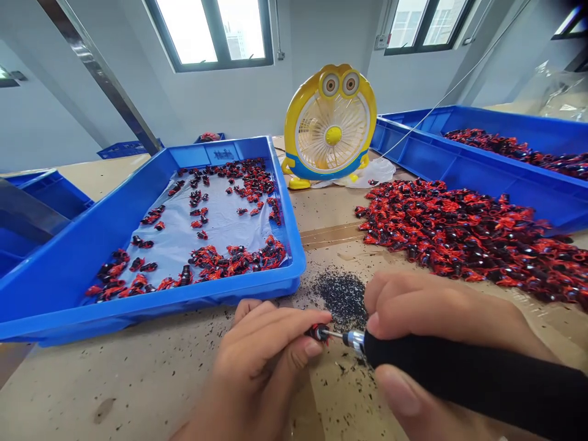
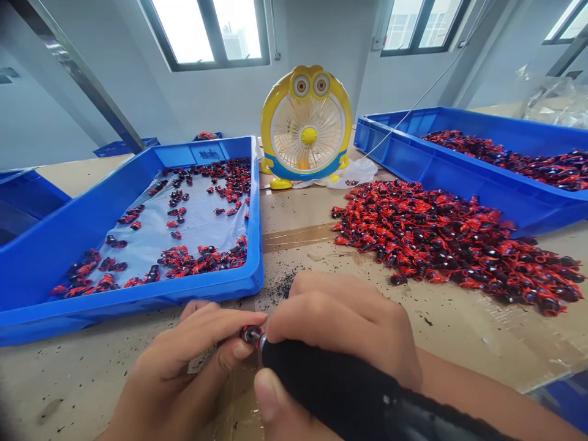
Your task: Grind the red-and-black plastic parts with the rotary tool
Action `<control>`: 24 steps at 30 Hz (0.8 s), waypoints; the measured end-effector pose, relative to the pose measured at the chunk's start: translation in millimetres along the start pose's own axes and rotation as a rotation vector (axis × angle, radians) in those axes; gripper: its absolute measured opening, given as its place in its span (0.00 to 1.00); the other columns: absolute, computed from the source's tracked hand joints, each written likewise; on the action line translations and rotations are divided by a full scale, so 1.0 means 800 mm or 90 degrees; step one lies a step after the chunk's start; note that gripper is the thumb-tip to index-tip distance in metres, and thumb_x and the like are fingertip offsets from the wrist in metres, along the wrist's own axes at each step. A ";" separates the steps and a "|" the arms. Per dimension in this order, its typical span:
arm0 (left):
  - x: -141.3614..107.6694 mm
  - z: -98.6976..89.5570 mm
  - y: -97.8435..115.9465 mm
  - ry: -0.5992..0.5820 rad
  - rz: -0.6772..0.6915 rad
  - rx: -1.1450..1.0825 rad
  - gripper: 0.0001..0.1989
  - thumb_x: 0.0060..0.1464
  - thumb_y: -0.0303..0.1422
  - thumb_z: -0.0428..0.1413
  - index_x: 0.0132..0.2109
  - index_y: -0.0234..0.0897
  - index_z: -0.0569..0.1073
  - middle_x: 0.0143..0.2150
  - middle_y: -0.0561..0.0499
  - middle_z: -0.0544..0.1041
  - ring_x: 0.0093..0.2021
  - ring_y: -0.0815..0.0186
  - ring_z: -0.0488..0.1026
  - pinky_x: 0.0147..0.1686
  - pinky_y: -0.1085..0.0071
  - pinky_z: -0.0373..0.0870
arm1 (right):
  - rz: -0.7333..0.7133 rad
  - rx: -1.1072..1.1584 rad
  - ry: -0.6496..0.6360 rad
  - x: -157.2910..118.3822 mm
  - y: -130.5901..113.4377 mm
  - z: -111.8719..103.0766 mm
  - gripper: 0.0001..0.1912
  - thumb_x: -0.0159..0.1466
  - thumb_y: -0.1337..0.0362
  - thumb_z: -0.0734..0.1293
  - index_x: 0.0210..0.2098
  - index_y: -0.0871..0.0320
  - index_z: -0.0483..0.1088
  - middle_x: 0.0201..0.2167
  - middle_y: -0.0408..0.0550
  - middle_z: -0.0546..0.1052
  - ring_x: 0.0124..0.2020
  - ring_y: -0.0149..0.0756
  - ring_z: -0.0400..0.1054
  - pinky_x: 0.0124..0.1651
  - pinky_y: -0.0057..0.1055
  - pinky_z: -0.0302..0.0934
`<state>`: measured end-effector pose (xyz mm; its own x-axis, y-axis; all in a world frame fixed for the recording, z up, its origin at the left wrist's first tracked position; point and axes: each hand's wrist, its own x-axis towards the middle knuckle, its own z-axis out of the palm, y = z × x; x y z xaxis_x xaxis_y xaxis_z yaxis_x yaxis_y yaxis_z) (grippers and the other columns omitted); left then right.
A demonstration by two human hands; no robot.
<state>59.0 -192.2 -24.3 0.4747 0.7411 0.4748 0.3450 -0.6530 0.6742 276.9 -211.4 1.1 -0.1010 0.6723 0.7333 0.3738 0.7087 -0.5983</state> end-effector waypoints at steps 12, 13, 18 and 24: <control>-0.001 -0.001 -0.003 0.008 -0.003 0.015 0.16 0.67 0.23 0.61 0.54 0.48 0.84 0.44 0.56 0.91 0.37 0.64 0.84 0.40 0.66 0.74 | -0.038 -0.010 -0.020 0.004 0.004 -0.006 0.08 0.60 0.67 0.74 0.38 0.55 0.73 0.26 0.41 0.77 0.24 0.29 0.74 0.25 0.27 0.68; 0.000 -0.001 -0.003 0.013 -0.003 0.017 0.16 0.67 0.24 0.61 0.54 0.49 0.84 0.44 0.55 0.91 0.36 0.64 0.83 0.40 0.66 0.75 | -0.042 -0.012 -0.024 0.003 0.003 -0.005 0.07 0.60 0.66 0.73 0.38 0.55 0.73 0.26 0.40 0.77 0.24 0.28 0.73 0.25 0.26 0.67; 0.002 -0.002 -0.001 0.006 0.025 0.018 0.16 0.66 0.23 0.61 0.54 0.48 0.84 0.43 0.57 0.90 0.35 0.65 0.82 0.39 0.66 0.73 | 0.016 -0.015 -0.015 -0.005 -0.003 0.002 0.05 0.61 0.65 0.71 0.37 0.53 0.72 0.24 0.37 0.72 0.22 0.26 0.66 0.24 0.26 0.60; 0.000 -0.002 -0.002 0.020 0.009 0.018 0.17 0.66 0.22 0.62 0.54 0.50 0.84 0.44 0.59 0.90 0.37 0.66 0.82 0.42 0.67 0.74 | -0.042 -0.011 -0.008 -0.005 0.003 -0.004 0.08 0.60 0.65 0.73 0.39 0.53 0.72 0.25 0.40 0.74 0.24 0.32 0.73 0.25 0.29 0.67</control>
<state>57.1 -190.7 -24.5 0.4549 0.7355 0.5021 0.3606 -0.6677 0.6512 281.0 -212.7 -2.5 -0.1383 0.6269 0.7668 0.3812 0.7482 -0.5430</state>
